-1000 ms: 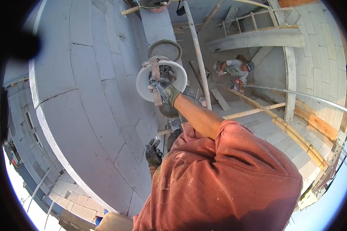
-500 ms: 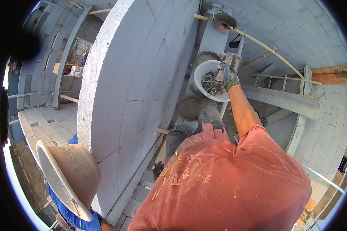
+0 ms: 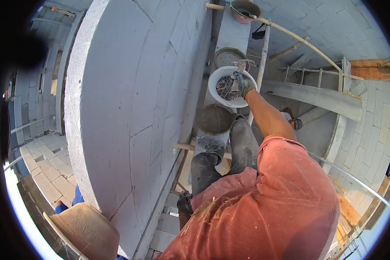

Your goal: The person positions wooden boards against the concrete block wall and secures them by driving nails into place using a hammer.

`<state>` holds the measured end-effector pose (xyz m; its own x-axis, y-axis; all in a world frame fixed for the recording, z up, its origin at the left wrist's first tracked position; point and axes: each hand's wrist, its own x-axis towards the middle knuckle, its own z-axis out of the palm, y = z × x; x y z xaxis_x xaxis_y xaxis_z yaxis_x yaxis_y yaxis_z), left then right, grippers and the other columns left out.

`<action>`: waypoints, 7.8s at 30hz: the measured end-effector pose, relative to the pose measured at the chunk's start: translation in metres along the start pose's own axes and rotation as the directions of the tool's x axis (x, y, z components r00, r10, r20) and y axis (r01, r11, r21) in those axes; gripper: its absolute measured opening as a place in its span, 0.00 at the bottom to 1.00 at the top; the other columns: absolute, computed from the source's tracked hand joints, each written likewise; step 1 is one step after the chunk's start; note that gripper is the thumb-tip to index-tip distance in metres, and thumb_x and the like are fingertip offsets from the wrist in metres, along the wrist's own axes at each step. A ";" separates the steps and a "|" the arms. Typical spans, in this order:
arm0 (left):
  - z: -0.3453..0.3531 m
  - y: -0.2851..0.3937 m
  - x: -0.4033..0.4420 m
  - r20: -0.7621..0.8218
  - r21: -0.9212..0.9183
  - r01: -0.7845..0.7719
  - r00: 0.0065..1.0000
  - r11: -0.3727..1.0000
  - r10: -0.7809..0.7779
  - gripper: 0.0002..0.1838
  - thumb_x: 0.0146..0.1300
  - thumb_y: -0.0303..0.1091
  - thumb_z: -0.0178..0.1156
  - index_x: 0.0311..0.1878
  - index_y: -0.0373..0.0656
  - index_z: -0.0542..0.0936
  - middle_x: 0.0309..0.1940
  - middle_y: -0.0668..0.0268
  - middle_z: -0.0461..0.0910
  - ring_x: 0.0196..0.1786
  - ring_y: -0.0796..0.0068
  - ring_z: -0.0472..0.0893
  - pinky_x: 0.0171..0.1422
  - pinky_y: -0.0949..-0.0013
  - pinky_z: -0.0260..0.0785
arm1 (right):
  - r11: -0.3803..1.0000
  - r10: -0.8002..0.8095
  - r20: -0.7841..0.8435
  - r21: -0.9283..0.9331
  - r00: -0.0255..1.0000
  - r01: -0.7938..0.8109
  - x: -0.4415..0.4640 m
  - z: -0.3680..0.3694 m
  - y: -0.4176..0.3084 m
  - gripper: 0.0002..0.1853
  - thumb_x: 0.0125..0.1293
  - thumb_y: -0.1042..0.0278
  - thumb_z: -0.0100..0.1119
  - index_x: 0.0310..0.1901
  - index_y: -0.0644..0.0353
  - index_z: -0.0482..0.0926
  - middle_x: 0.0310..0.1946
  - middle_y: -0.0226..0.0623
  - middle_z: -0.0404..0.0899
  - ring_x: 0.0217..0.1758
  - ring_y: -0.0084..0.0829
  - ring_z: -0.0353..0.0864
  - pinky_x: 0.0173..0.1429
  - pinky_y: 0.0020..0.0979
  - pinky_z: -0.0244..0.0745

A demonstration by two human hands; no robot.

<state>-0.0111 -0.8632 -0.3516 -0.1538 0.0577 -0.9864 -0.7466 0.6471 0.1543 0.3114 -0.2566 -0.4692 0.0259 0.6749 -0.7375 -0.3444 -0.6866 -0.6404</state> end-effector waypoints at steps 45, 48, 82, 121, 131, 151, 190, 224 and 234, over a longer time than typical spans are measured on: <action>0.060 -0.061 -0.068 -0.424 -0.074 -0.261 0.882 0.962 0.207 0.30 0.75 0.61 0.37 0.46 0.51 0.85 0.24 0.64 0.84 0.19 0.77 0.72 0.23 0.68 0.68 | -0.297 -0.387 0.827 0.306 -0.407 0.904 -0.346 0.271 -0.203 0.12 0.63 0.64 0.64 0.40 0.64 0.77 0.37 0.45 0.80 0.39 0.45 0.81 0.44 0.42 0.75; 0.055 -0.134 -0.063 -0.632 -0.151 -0.380 0.747 0.912 0.207 0.29 0.76 0.58 0.38 0.46 0.50 0.85 0.25 0.63 0.84 0.18 0.76 0.72 0.23 0.67 0.68 | -0.209 -0.270 0.827 0.450 -0.493 0.868 -0.412 0.342 -0.218 0.13 0.61 0.64 0.66 0.41 0.64 0.79 0.41 0.45 0.83 0.44 0.46 0.83 0.51 0.45 0.77; 0.082 -0.239 -0.351 -0.702 -0.190 -0.937 0.338 -0.292 -0.627 0.35 0.64 0.71 0.51 0.60 0.51 0.79 0.32 0.72 0.79 0.15 0.82 0.59 0.19 0.74 0.53 | -0.323 0.160 0.610 0.775 -0.776 0.543 -0.383 0.429 -0.160 0.11 0.59 0.70 0.68 0.41 0.64 0.79 0.44 0.44 0.84 0.45 0.46 0.82 0.54 0.44 0.73; -0.116 -0.246 -0.397 -0.863 0.215 -0.946 -0.067 -0.244 -0.500 0.26 0.71 0.34 0.59 0.69 0.41 0.66 0.58 0.61 0.74 0.54 0.70 0.78 0.54 0.64 0.77 | -0.286 -0.163 0.868 0.414 -0.470 0.864 -0.289 0.426 -0.156 0.19 0.69 0.63 0.54 0.56 0.66 0.77 0.56 0.44 0.78 0.62 0.47 0.75 0.67 0.47 0.68; -0.096 -0.148 -0.372 -0.987 0.106 -0.989 -0.117 0.102 -0.114 0.10 0.70 0.29 0.60 0.49 0.34 0.76 0.39 0.66 0.78 0.39 0.82 0.77 0.42 0.75 0.76 | -0.617 -0.019 0.737 0.523 -0.675 0.588 -0.342 0.421 -0.143 0.13 0.69 0.65 0.59 0.48 0.66 0.79 0.49 0.46 0.82 0.59 0.53 0.76 0.67 0.50 0.67; -0.132 -0.131 -0.397 -0.891 0.451 -0.816 -0.393 0.360 0.227 0.10 0.61 0.25 0.65 0.46 0.46 0.84 0.39 0.60 0.84 0.42 0.61 0.84 0.50 0.58 0.77 | -0.637 -0.061 0.787 0.443 -0.614 0.631 -0.354 0.412 -0.140 0.14 0.67 0.64 0.61 0.46 0.67 0.79 0.49 0.49 0.82 0.60 0.55 0.75 0.68 0.52 0.65; -0.117 -0.332 -0.375 -0.992 0.060 -0.925 -0.097 0.376 -0.079 0.11 0.64 0.25 0.63 0.48 0.32 0.79 0.41 0.62 0.84 0.42 0.75 0.83 0.47 0.70 0.78 | -0.237 -0.504 0.814 0.191 -0.288 0.953 -0.336 0.284 -0.033 0.19 0.66 0.54 0.57 0.48 0.63 0.79 0.42 0.46 0.83 0.44 0.44 0.84 0.47 0.46 0.77; -0.109 -0.453 -0.380 -0.496 0.048 -0.953 0.236 -0.298 -0.836 0.24 0.68 0.46 0.61 0.65 0.49 0.75 0.37 0.76 0.80 0.25 0.87 0.70 0.24 0.79 0.61 | -0.158 0.985 0.166 0.812 0.037 0.562 -0.423 0.245 0.261 0.18 0.64 0.49 0.57 0.35 0.56 0.83 0.29 0.42 0.84 0.33 0.46 0.84 0.40 0.44 0.77; -0.111 -0.472 -0.326 -0.379 0.202 -0.957 0.121 -0.210 -0.918 0.33 0.67 0.59 0.57 0.65 0.44 0.72 0.42 0.71 0.80 0.31 0.84 0.76 0.30 0.81 0.68 | -0.303 0.949 0.204 0.802 0.241 0.515 -0.429 0.241 0.256 0.18 0.65 0.47 0.54 0.31 0.52 0.83 0.26 0.40 0.84 0.33 0.44 0.85 0.39 0.42 0.78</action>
<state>0.3196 -1.2721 -0.0967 0.4213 -0.8747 -0.2395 0.4345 -0.0371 0.8999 -0.0139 -0.6566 -0.2645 -0.5115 -0.4337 -0.7418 -0.6347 0.7727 -0.0141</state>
